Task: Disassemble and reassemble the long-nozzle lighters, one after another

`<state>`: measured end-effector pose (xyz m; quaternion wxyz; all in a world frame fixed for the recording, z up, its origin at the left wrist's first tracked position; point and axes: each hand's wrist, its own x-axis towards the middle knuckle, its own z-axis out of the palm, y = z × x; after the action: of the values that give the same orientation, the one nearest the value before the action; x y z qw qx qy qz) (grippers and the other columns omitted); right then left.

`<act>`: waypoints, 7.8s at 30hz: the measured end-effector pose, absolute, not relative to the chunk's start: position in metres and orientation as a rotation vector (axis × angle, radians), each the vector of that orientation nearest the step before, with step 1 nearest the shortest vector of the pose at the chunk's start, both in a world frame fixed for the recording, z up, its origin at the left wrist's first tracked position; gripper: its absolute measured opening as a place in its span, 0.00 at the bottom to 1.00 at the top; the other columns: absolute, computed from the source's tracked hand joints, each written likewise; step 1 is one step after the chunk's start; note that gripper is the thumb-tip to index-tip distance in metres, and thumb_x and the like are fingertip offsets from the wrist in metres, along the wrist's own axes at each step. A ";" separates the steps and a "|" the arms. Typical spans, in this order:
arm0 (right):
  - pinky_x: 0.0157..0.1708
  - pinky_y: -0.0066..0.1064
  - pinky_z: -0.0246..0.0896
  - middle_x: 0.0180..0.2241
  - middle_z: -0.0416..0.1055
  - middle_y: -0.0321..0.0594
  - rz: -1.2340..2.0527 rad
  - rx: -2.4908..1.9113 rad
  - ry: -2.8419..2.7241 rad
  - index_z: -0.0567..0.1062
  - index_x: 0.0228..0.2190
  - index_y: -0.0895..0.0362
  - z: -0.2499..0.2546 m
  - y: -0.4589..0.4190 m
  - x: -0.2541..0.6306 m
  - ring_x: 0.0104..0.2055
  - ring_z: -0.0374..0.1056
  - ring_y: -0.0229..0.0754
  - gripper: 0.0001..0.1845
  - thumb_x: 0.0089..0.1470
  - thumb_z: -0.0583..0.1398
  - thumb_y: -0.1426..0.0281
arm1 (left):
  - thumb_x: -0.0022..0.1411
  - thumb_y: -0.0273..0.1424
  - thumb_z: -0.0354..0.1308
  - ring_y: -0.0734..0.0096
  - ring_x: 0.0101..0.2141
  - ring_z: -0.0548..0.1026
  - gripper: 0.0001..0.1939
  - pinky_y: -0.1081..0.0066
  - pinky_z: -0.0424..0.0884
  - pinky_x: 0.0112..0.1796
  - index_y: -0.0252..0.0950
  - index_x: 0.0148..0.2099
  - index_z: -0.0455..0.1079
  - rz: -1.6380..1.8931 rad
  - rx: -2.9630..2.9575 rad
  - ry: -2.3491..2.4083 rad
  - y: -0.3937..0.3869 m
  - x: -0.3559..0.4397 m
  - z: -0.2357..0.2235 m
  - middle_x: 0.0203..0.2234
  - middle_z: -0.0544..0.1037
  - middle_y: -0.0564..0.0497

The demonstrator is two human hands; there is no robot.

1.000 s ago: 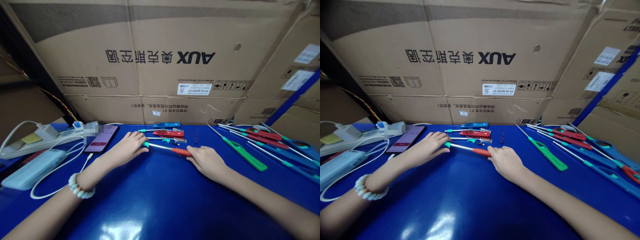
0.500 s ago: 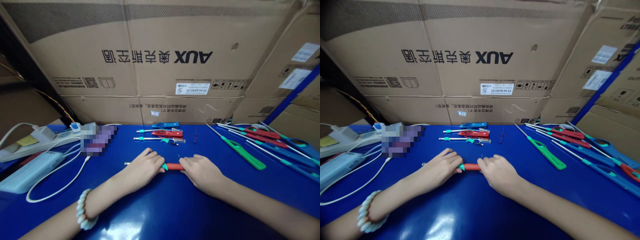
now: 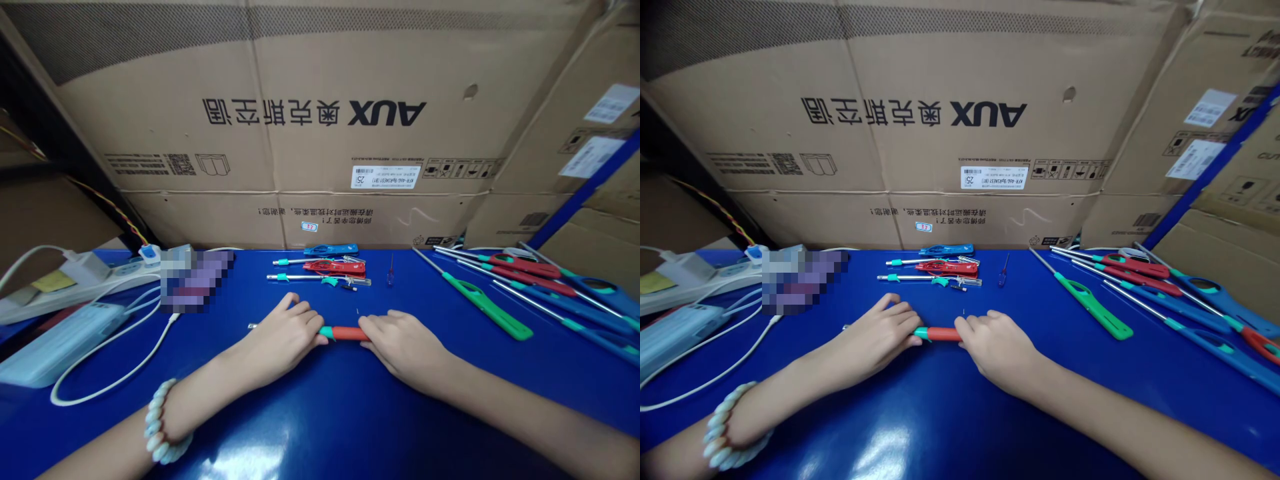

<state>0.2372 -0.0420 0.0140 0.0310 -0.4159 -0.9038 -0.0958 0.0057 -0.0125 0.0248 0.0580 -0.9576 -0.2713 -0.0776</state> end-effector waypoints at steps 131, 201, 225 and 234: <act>0.29 0.34 0.47 0.29 0.68 0.45 -0.756 -0.806 -2.541 0.72 0.25 0.60 -0.012 -0.019 0.240 0.30 0.57 0.43 0.20 0.64 0.47 0.77 | 0.72 0.29 0.43 0.66 0.38 0.69 0.11 0.66 0.61 0.37 0.36 0.48 0.67 -0.458 -2.949 -0.683 -0.011 0.020 -0.005 0.40 0.70 0.47; 0.36 0.37 0.73 0.34 0.69 0.40 1.228 -0.682 -1.637 0.65 0.39 0.56 0.025 -0.023 0.251 0.37 0.71 0.40 0.06 0.62 0.54 0.66 | 0.71 0.26 0.43 0.63 0.40 0.67 0.16 0.65 0.62 0.41 0.38 0.57 0.62 -0.374 -3.062 -0.602 -0.011 0.015 0.000 0.45 0.69 0.45; 0.38 0.33 0.69 0.40 0.71 0.43 0.428 -0.750 -2.086 0.67 0.46 0.56 0.042 -0.040 0.254 0.36 0.71 0.39 0.12 0.61 0.52 0.76 | 0.70 0.26 0.44 0.64 0.38 0.65 0.18 0.66 0.61 0.40 0.36 0.59 0.60 -0.335 -3.044 -0.523 -0.030 0.025 0.001 0.46 0.68 0.44; 0.40 0.36 0.67 0.37 0.72 0.45 0.152 -0.732 -2.162 0.70 0.47 0.58 0.049 -0.041 0.253 0.40 0.69 0.43 0.13 0.60 0.54 0.76 | 0.70 0.26 0.43 0.64 0.38 0.65 0.18 0.66 0.60 0.40 0.38 0.60 0.59 -0.329 -3.055 -0.551 -0.031 0.025 0.001 0.42 0.69 0.46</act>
<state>0.2533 -0.0411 0.0490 0.4140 -0.2911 -0.8604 0.0606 0.0246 -0.0305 0.0005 0.0097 -0.9786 -0.1765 -0.1054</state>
